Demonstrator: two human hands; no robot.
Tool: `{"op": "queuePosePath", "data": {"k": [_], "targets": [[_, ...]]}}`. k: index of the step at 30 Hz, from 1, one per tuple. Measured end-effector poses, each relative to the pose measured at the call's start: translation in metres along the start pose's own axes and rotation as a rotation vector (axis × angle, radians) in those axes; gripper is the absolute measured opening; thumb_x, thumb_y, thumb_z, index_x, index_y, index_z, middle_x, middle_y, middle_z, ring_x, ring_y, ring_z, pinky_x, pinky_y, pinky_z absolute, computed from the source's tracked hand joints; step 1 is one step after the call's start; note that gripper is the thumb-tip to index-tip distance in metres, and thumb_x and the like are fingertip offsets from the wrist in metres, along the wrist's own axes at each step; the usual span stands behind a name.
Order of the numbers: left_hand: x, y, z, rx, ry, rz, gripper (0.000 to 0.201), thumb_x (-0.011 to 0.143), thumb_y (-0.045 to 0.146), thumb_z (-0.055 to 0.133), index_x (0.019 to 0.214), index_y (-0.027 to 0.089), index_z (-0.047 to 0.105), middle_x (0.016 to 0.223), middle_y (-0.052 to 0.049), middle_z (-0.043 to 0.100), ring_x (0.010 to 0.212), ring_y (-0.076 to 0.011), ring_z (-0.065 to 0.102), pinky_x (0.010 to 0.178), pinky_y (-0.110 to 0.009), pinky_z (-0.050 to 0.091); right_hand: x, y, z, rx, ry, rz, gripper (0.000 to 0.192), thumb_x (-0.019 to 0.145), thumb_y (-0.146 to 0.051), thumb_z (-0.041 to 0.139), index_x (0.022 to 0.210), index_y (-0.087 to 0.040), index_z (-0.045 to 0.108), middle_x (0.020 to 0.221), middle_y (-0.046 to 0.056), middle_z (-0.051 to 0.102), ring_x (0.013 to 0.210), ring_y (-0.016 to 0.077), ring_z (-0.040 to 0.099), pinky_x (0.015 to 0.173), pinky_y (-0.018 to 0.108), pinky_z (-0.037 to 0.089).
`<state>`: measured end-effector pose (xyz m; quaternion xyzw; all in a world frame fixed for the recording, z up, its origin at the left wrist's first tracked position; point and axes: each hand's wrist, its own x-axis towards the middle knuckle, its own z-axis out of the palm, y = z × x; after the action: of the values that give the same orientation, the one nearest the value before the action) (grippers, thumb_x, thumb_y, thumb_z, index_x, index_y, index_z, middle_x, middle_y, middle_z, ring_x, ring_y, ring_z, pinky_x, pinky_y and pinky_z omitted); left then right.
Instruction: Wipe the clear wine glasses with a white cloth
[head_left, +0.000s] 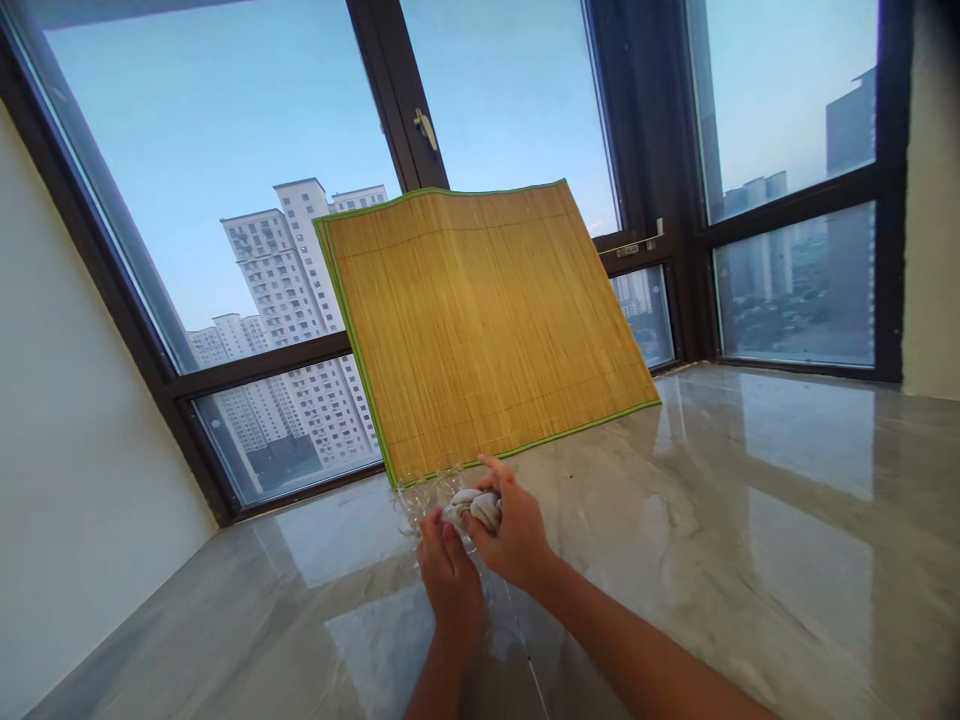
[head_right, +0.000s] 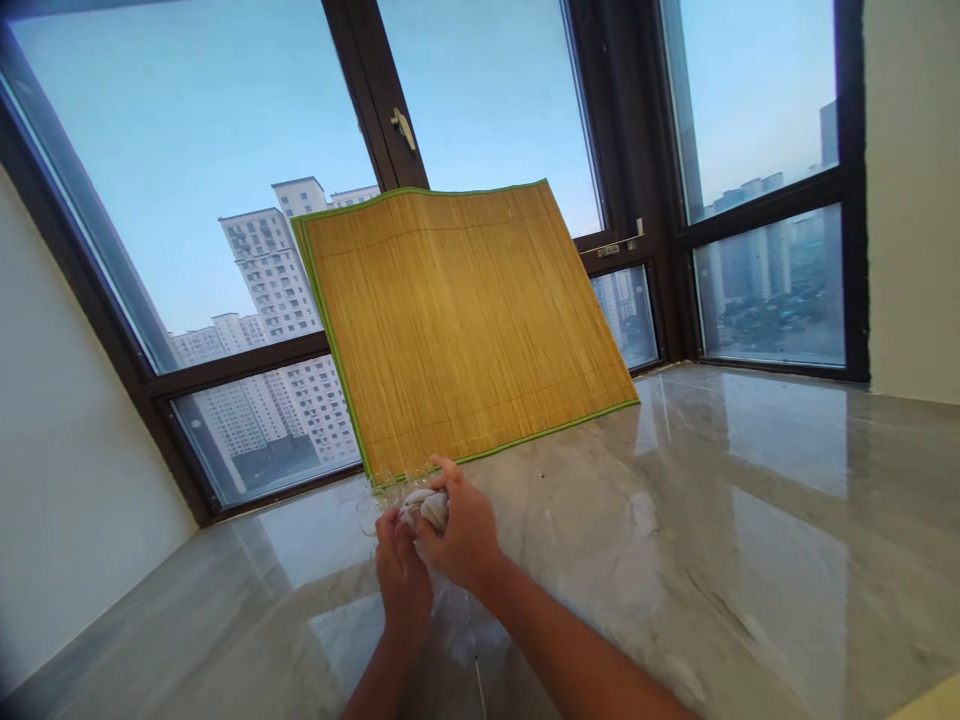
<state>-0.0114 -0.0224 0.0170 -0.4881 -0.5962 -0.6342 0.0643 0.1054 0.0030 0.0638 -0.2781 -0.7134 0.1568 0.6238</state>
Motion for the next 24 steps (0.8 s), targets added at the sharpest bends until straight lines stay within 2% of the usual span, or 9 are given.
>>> {"op": "queuePosePath", "data": {"k": [3, 18, 24], "targets": [[-0.0002, 0.0011, -0.0001, -0.019, -0.041, -0.019, 0.04, 0.097, 0.052, 0.031, 0.111, 0.023, 0.054, 0.102, -0.008, 0.066, 0.095, -0.0247, 0.061, 0.083, -0.038, 0.046, -0.0001, 0.0007, -0.0001, -0.01, 0.003, -0.002, 0.07, 0.075, -0.026, 0.063, 0.139, -0.025, 0.034, 0.096, 0.003, 0.068, 0.08, 0.0197, 0.067, 0.075, 0.033, 0.054], [0.0013, -0.0013, -0.0006, -0.003, -0.038, -0.03, 0.04, 0.097, 0.052, 0.031, 0.111, 0.022, 0.054, 0.105, -0.01, 0.067, 0.097, -0.0255, 0.062, 0.085, -0.039, 0.046, -0.0006, 0.0006, 0.0008, -0.017, -0.004, 0.018, 0.07, 0.076, -0.027, 0.062, 0.14, -0.025, 0.033, 0.098, 0.003, 0.068, 0.078, 0.0194, 0.068, 0.075, 0.034, 0.054], [0.0016, -0.0008, -0.0013, -0.015, -0.028, -0.029, 0.043, 0.096, 0.053, 0.033, 0.111, 0.022, 0.057, 0.106, -0.009, 0.068, 0.098, -0.0247, 0.063, 0.086, -0.038, 0.047, -0.0014, -0.001, 0.0005, -0.007, -0.004, 0.055, 0.083, 0.075, -0.025, 0.064, 0.147, -0.023, 0.023, 0.094, 0.003, 0.069, 0.078, 0.0205, 0.067, 0.073, 0.034, 0.055]]}}
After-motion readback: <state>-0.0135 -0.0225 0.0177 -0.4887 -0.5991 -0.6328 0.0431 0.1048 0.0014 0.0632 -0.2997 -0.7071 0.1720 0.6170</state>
